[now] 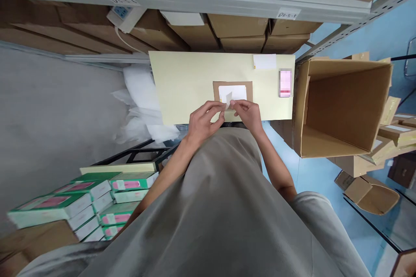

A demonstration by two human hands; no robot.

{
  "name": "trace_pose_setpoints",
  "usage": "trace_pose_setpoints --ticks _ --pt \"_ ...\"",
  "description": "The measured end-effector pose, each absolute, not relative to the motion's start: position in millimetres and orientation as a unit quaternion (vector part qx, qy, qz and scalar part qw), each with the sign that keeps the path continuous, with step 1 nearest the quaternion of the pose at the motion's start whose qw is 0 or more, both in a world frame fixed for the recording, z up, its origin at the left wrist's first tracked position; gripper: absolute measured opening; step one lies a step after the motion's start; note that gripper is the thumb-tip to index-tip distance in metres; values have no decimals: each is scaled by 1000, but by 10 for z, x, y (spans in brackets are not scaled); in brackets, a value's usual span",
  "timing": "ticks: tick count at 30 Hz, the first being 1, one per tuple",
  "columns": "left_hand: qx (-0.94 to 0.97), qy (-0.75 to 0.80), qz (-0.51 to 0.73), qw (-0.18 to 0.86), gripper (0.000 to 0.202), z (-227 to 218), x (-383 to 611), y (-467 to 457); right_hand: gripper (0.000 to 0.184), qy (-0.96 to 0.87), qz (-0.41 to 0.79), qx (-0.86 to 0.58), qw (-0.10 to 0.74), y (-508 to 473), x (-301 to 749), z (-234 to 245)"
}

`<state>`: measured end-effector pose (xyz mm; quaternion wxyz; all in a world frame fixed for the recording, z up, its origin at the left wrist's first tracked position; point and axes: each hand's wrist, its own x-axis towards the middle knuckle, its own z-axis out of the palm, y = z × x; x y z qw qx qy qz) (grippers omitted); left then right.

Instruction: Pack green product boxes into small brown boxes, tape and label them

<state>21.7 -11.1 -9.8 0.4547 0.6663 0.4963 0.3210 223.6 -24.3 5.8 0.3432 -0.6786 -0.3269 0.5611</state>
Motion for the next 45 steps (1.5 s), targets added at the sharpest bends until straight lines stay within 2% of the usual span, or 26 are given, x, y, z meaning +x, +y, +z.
trace_pose_setpoints --ticks 8,13,23,29,32,37,42,45 --pt "574 518 352 527 15 -216 -70 -261 75 -252 584 -700 324 -301 2264 0" --pt "562 514 363 536 24 -213 -225 -411 75 -204 626 -687 309 -315 2292 -151" --pt "591 506 357 516 19 -248 -321 -451 43 -246 633 -647 346 -248 2391 -145" --pt "745 417 356 381 5 -203 -324 -445 38 -330 585 -639 375 -207 2445 -167" --pt "797 377 364 302 11 -173 -326 -437 37 -365 573 -632 374 -176 2469 -189" --pt "827 364 365 223 15 -187 -341 -422 24 -392 562 -626 372 -150 2490 -230" --pt "801 422 333 263 15 -242 -403 -364 12 -420 491 -657 388 -153 2488 -276" --pt "744 504 315 305 22 -243 -446 -279 10 -427 421 -684 416 -172 2458 -251"
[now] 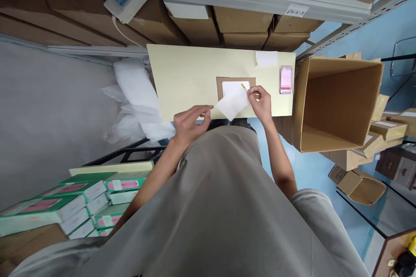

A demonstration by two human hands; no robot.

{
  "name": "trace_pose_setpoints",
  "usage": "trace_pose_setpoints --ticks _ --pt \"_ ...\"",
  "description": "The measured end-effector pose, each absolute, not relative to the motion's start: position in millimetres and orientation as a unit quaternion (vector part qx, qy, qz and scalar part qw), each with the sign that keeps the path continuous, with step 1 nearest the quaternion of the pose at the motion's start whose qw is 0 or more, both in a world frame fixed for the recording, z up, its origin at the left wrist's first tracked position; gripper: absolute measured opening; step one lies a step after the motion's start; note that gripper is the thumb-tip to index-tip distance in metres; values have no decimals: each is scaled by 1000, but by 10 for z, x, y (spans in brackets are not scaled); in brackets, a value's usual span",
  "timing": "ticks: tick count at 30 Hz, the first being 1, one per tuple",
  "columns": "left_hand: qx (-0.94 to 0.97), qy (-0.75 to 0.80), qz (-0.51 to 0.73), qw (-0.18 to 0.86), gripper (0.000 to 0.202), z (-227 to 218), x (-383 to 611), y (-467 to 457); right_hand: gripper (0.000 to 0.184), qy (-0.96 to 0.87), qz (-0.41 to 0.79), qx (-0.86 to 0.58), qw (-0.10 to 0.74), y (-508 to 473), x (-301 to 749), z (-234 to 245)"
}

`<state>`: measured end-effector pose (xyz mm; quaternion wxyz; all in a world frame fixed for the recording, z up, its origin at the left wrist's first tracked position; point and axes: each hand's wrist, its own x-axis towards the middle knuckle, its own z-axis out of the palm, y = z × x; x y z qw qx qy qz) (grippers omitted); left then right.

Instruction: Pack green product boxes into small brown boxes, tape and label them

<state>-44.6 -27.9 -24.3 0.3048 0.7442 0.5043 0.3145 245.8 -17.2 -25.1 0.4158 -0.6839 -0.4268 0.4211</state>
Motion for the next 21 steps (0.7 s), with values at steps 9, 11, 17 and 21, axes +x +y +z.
trace_pose_setpoints --ticks 9,11,17,21 --pt "477 585 286 590 60 -518 -310 26 9 -547 264 -662 439 -312 2011 182" --pt "433 570 298 631 62 -578 -255 63 9 -564 282 -639 440 -344 1884 273" --pt "383 557 323 662 45 -593 -170 111 9 -563 339 -600 455 -423 1695 425" --pt "371 563 337 657 47 -613 -155 120 10 -538 355 -597 478 -450 1726 423"
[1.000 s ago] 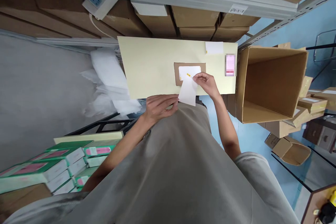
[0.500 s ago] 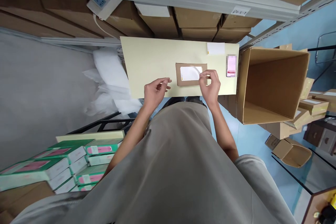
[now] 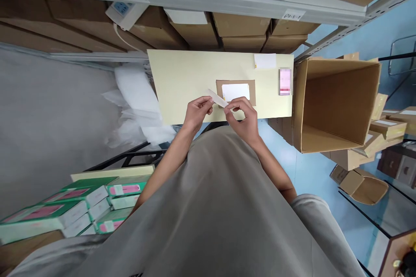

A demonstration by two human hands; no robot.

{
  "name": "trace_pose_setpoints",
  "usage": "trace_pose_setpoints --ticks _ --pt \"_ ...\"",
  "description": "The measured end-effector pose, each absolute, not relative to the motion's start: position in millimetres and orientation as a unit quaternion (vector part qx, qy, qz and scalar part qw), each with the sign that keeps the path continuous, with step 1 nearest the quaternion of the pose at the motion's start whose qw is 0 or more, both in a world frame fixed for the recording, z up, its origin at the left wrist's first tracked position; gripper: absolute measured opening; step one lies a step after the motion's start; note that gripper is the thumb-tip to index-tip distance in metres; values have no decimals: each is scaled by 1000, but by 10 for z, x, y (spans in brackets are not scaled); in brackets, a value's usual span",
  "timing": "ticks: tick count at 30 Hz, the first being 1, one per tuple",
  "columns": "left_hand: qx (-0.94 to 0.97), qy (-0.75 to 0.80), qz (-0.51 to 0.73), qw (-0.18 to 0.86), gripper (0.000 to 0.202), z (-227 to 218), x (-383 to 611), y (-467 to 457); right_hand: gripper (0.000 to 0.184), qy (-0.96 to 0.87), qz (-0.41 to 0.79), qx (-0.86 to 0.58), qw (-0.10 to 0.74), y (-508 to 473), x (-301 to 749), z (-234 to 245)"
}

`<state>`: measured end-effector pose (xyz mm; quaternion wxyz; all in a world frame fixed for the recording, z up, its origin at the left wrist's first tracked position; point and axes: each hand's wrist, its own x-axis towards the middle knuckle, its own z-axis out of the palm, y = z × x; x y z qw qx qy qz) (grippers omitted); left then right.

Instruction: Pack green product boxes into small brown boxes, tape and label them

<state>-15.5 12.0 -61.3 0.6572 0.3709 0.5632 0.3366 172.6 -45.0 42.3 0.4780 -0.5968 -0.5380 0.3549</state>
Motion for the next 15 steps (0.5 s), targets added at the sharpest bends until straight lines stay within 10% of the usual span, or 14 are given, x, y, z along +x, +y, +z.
trace_pose_setpoints --ticks 15 --pt "541 616 217 529 16 -998 -11 325 30 -324 424 -734 421 -246 2503 -965"
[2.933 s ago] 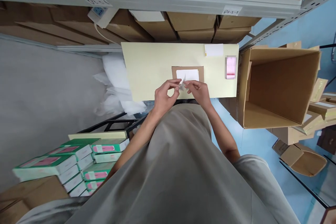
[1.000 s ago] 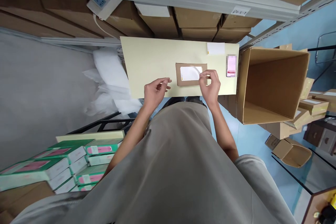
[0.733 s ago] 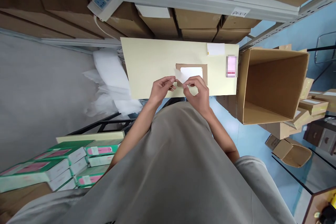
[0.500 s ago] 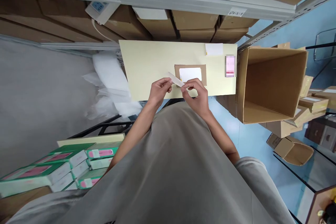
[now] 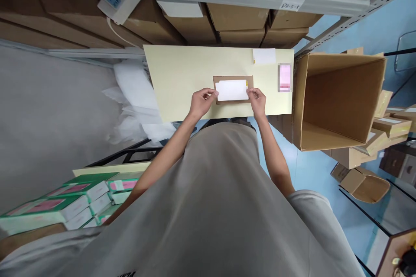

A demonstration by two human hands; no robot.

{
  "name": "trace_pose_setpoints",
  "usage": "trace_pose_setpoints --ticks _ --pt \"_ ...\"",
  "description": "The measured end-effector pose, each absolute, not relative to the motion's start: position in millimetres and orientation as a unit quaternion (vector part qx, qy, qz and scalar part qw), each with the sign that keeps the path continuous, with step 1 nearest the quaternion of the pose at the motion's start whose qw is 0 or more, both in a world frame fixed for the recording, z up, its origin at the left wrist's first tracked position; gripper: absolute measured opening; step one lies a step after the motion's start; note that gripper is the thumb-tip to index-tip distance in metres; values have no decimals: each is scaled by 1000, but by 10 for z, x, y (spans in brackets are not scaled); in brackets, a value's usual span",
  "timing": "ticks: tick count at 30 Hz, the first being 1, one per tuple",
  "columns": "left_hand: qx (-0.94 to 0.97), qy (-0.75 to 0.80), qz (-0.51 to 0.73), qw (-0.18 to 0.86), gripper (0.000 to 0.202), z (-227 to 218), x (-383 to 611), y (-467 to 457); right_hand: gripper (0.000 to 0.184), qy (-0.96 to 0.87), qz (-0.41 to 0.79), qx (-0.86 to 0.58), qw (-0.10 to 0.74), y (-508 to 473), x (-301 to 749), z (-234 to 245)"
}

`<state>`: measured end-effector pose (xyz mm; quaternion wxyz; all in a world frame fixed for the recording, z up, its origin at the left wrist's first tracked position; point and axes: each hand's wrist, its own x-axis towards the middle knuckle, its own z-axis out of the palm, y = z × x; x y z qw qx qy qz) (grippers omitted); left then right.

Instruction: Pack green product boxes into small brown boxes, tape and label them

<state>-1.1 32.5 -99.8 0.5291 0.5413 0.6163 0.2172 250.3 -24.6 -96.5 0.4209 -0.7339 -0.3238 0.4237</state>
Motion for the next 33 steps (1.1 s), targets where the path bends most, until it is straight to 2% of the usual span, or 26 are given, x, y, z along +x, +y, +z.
trace_pose_setpoints --ticks 5,12,19,27,33 --pt "538 639 202 512 15 -1224 128 412 22 -379 401 -731 401 -104 2634 -1321" --pt "548 652 174 494 18 -1415 137 435 9 -387 382 -756 364 -122 2633 -1515" --pt "548 666 162 479 17 -1522 169 426 9 -406 364 -757 361 -86 2605 -1656" --pt "541 676 146 479 17 -1559 200 435 19 -432 326 -764 351 -98 2615 -1781" --pt "544 677 138 476 17 -1597 201 457 12 -417 323 -777 343 -88 2597 -1784"
